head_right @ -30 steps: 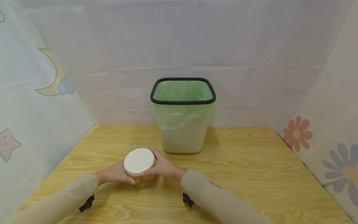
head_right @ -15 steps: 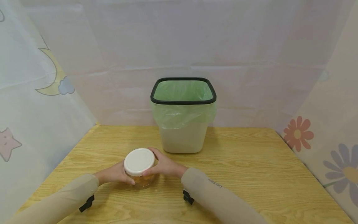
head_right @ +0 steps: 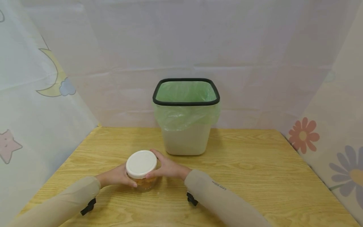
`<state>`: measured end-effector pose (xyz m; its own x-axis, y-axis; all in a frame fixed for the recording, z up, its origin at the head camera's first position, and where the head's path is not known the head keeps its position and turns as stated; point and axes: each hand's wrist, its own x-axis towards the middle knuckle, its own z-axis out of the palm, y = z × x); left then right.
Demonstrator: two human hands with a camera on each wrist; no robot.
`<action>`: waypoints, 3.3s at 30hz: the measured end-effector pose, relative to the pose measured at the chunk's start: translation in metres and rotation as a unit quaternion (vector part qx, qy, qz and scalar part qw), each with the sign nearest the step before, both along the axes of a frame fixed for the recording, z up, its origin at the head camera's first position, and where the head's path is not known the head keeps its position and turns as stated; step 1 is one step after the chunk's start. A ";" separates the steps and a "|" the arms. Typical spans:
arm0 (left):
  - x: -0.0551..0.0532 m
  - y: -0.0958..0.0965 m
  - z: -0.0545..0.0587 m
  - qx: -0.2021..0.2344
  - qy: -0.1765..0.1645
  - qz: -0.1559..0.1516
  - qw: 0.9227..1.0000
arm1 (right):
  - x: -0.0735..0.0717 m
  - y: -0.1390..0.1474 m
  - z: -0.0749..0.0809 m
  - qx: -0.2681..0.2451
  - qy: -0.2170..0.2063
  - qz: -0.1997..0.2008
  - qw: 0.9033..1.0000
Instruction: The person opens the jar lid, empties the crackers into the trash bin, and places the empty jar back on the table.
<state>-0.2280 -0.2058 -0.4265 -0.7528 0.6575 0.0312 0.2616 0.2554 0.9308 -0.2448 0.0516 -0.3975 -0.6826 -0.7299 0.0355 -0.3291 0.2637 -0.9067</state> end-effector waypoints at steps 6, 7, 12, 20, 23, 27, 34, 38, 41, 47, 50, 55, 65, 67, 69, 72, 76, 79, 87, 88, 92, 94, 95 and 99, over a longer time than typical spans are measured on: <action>-0.002 -0.001 -0.003 0.001 0.002 0.000 1.000 | 0.010 0.000 0.002 0.008 0.013 -0.022 1.000; -0.002 -0.001 -0.003 0.002 0.001 -0.001 1.000 | 0.013 0.000 0.002 0.006 0.012 -0.031 0.999; -0.002 -0.001 -0.004 0.003 0.002 -0.007 1.000 | 0.026 -0.004 0.002 -0.014 -0.006 -0.069 0.997; -0.002 0.000 -0.002 -0.002 0.006 -0.004 1.000 | 0.035 -0.014 -0.006 -0.058 0.002 -0.095 0.994; -0.001 0.000 -0.002 0.000 0.003 -0.005 1.000 | 0.036 -0.017 -0.008 -0.064 0.006 -0.106 0.992; 0.000 0.000 0.000 0.004 -0.001 -0.005 1.000 | 0.036 -0.018 -0.010 -0.064 0.009 -0.114 0.991; -0.001 0.001 0.000 0.011 -0.003 -0.013 1.000 | 0.034 -0.017 -0.009 -0.075 0.009 -0.098 0.992; -0.001 0.001 0.000 0.013 -0.004 -0.016 1.000 | 0.032 -0.016 -0.006 -0.074 0.002 -0.092 0.993; -0.001 0.000 -0.002 0.012 0.000 -0.016 1.000 | 0.032 -0.016 -0.005 -0.062 -0.006 -0.094 0.994; -0.002 0.000 -0.003 0.005 0.003 -0.008 1.000 | 0.029 -0.015 -0.005 -0.045 -0.005 -0.093 0.995; -0.001 0.001 -0.003 0.003 0.005 -0.005 1.000 | 0.028 -0.014 -0.004 -0.040 -0.007 -0.087 0.995; -0.001 0.000 -0.003 0.005 0.002 -0.007 1.000 | 0.025 -0.012 -0.005 -0.033 -0.017 -0.076 0.996; -0.002 0.000 -0.003 0.006 0.003 -0.006 1.000 | 0.019 -0.009 -0.003 -0.012 -0.020 -0.061 0.998; -0.002 0.001 -0.003 0.004 0.006 -0.003 1.000 | 0.017 -0.008 -0.003 -0.008 -0.016 -0.058 0.998; -0.002 0.001 -0.002 0.002 0.007 -0.002 1.000 | 0.016 -0.008 -0.002 -0.007 -0.013 -0.054 0.998; -0.002 0.001 -0.002 0.001 0.006 -0.002 1.000 | 0.014 -0.007 -0.001 -0.005 -0.013 -0.046 0.999; -0.002 0.001 -0.003 0.000 0.003 -0.005 1.000 | 0.010 -0.006 -0.001 -0.015 -0.011 -0.029 0.999; -0.002 0.000 -0.003 -0.001 0.002 -0.003 1.000 | 0.008 -0.005 -0.002 -0.024 -0.006 -0.020 1.000; -0.001 0.000 -0.002 -0.001 -0.002 -0.004 1.000 | 0.002 -0.003 -0.004 -0.021 -0.017 -0.011 1.000; -0.001 0.000 -0.002 -0.001 -0.002 -0.003 1.000 | 0.002 -0.003 -0.004 -0.021 -0.017 -0.009 1.000; -0.001 0.001 -0.001 0.001 -0.005 -0.002 1.000 | 0.000 -0.002 -0.003 -0.021 -0.012 0.000 1.000; -0.001 0.001 -0.001 0.002 -0.005 0.000 1.000 | -0.001 -0.002 -0.002 -0.021 -0.011 0.002 1.000; -0.002 0.001 -0.001 0.002 -0.006 -0.001 1.000 | -0.001 -0.002 -0.002 -0.019 -0.011 0.003 1.000; -0.001 0.001 -0.002 0.004 -0.007 -0.003 1.000 | -0.003 -0.001 -0.001 -0.013 -0.011 0.009 1.000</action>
